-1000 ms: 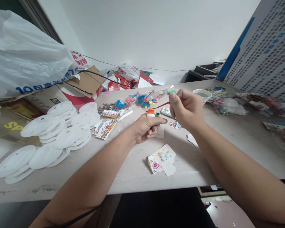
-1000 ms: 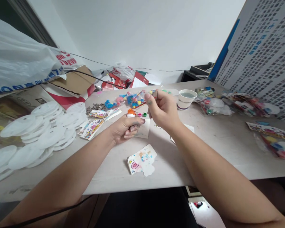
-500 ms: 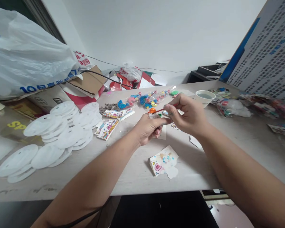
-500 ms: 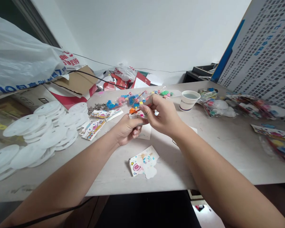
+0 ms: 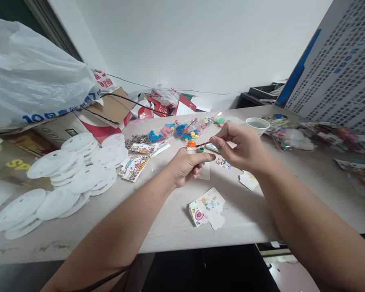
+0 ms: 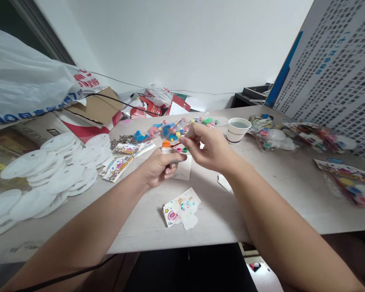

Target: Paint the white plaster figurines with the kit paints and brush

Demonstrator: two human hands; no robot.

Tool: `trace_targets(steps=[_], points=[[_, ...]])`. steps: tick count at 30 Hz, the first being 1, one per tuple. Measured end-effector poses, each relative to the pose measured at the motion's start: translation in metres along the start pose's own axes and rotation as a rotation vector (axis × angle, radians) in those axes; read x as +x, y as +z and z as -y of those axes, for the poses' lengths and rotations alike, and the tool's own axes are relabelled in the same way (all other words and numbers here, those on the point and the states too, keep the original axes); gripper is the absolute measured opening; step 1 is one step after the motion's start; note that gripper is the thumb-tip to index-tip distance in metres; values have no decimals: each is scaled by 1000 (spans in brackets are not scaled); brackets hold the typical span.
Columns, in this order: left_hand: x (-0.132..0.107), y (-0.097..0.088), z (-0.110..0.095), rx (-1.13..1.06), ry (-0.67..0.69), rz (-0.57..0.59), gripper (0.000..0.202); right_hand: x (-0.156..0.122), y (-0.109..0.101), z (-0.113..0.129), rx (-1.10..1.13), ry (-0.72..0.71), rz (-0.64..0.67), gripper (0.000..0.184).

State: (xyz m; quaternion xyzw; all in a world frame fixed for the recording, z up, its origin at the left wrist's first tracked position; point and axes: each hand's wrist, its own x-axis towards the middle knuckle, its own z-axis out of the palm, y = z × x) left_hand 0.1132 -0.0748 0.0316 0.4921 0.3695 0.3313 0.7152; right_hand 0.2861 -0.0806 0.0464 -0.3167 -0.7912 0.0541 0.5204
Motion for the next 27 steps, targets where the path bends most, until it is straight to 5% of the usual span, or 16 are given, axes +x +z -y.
trace_targets(steps=[5, 8, 15, 27], points=[[5, -13, -7, -80, -56, -2, 23, -1, 1, -17, 49, 140, -226, 33], [6, -32, -21, -73, -112, -52, 16, -4, 10, -37, 49, 283, -253, 36], [2, -75, -39, 104, -104, -45, 10, -10, 42, -56, -69, 460, 29, 31], [8, -80, -33, 154, -2, 61, 14, -1, 65, -66, -211, 470, 243, 25]])
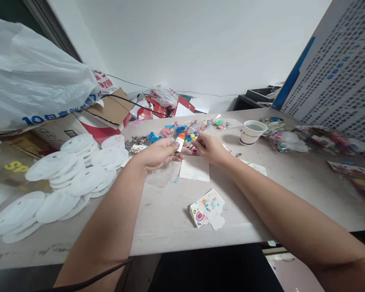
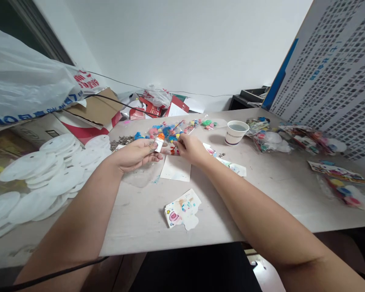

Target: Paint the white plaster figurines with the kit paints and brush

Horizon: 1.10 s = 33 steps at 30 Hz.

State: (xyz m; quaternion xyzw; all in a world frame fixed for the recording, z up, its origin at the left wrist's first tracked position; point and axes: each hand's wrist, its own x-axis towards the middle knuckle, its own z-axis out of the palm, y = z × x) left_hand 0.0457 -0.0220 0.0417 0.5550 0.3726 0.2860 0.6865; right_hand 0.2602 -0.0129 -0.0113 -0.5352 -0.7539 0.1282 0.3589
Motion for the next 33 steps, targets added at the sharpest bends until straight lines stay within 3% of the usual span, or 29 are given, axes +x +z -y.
trace_targets(steps=[4, 8, 10, 12, 14, 16, 20, 24, 29, 33], points=[[5, 1, 3, -26, 12, -65, 18, 1, 5, 0, -20, -16, 22, 23], [11, 7, 8, -84, 159, -71, 18, -1, -6, 5, -8, -12, -44, 25], [15, 11, 11, -72, 249, -75, 19, -7, -19, 12, 36, -6, -161, 28], [18, 18, 14, 1, 319, -107, 18, -16, -35, 23, 205, -24, -411, 31], [19, 26, 18, 134, 368, -179, 17, -26, -48, 35, 376, -126, -620, 31], [16, 36, 21, 313, 413, -288, 17, -35, -54, 45, 404, -247, -721, 30], [3, 56, 21, 655, 471, -485, 20, -41, -47, 50, 342, -423, -640, 18], [-5, 66, 18, 873, 471, -591, 18, -37, -41, 43, 244, -458, -600, 13], [-6, 66, 16, 940, 493, -660, 19, -35, -47, 42, 153, -467, -580, 16], [-8, 67, 13, 955, 478, -669, 19, -36, -45, 43, 205, -480, -626, 14]])
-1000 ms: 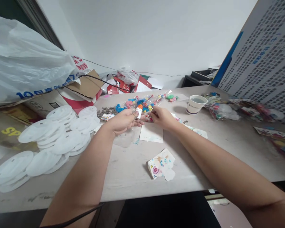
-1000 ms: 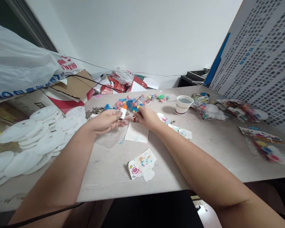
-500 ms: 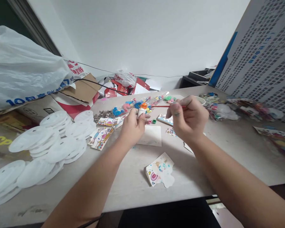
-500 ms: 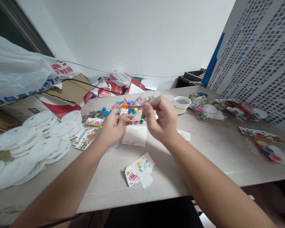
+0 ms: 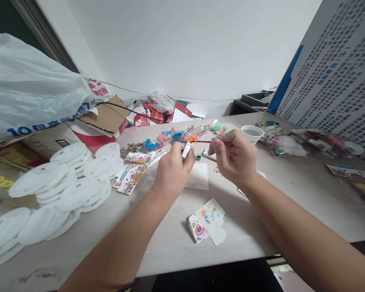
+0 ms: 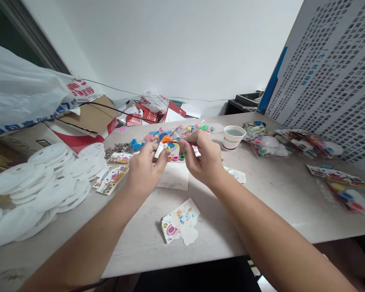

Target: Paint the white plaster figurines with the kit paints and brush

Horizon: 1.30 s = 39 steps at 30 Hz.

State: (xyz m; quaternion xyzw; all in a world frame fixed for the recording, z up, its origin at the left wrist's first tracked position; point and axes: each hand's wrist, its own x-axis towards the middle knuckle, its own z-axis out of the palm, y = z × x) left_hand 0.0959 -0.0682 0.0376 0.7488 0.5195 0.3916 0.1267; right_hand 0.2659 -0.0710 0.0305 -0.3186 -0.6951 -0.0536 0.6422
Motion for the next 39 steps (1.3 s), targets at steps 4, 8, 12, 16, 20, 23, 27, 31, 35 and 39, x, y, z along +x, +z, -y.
trace_targets(steps=[4, 8, 12, 16, 20, 23, 27, 31, 35, 39], points=[[0, -2, -2, 29, 14, 9, 19, -3, 3, -1, 16, -1, 14, 13], [-1, -2, -2, -44, 22, 4, 17, -2, 2, -1, 8, 22, 48, 16], [-1, -2, -2, -118, 23, -6, 15, -1, 0, -1, 37, 29, 17, 15], [-1, -2, -1, -199, 24, -38, 15, 0, -2, -1, -15, -18, 37, 16], [1, -2, 2, -196, 31, -36, 15, 1, -4, -3, -40, -24, 50, 18], [1, -2, 3, -212, 31, 1, 17, 1, -4, -4, -32, -25, 61, 17], [1, -2, 3, -259, 33, 80, 19, 3, -6, -4, -50, -42, 62, 17], [1, -4, -1, -330, 16, 101, 18, 4, -7, -3, -52, -45, 78, 17], [1, -4, -3, -393, -4, 139, 20, 4, -8, -5, -19, -37, 102, 16], [2, 0, -2, -605, -71, 221, 26, 5, -10, -8, -37, -58, 101, 16]])
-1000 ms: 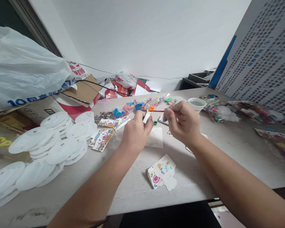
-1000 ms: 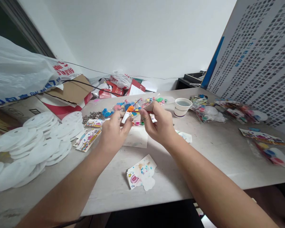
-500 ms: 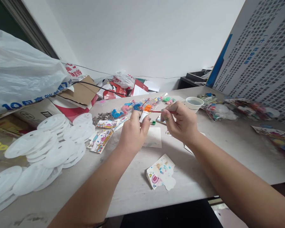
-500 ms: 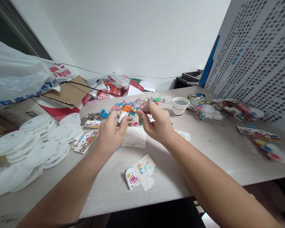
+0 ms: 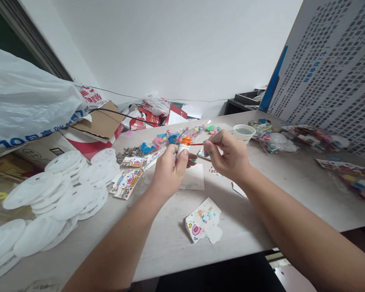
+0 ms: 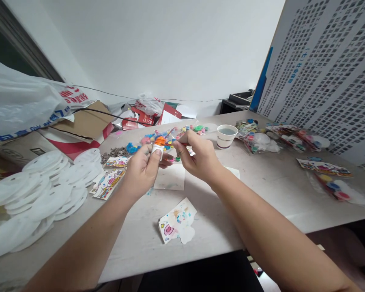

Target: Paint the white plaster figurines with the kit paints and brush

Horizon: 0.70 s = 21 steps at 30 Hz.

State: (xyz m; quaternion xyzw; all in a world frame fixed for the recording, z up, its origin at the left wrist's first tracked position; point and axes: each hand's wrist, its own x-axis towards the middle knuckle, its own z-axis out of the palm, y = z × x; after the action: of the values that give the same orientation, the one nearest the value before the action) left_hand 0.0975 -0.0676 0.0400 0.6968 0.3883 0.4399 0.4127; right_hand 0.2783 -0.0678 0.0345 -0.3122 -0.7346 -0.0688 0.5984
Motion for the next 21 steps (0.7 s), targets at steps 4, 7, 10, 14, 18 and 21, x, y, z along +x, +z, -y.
trace_targets(steps=[4, 7, 10, 14, 18, 21], points=[[3, 1, 3, -248, -69, 74, 28, 1, -2, -2, -9, -10, 3, 16], [5, 1, 5, -362, -112, 98, 27, 1, -3, -1, -11, -5, 10, 16], [7, 0, 7, -463, -143, 105, 26, 2, -2, 0, -2, -1, -21, 16], [6, -1, 5, -600, -207, 138, 25, 0, -1, 2, 56, 2, -99, 17], [7, -4, 4, -763, -248, 176, 16, -3, 0, 1, 84, 42, -23, 16], [7, -7, 4, -849, -266, 186, 15, -3, -1, 0, 113, 64, -17, 18]])
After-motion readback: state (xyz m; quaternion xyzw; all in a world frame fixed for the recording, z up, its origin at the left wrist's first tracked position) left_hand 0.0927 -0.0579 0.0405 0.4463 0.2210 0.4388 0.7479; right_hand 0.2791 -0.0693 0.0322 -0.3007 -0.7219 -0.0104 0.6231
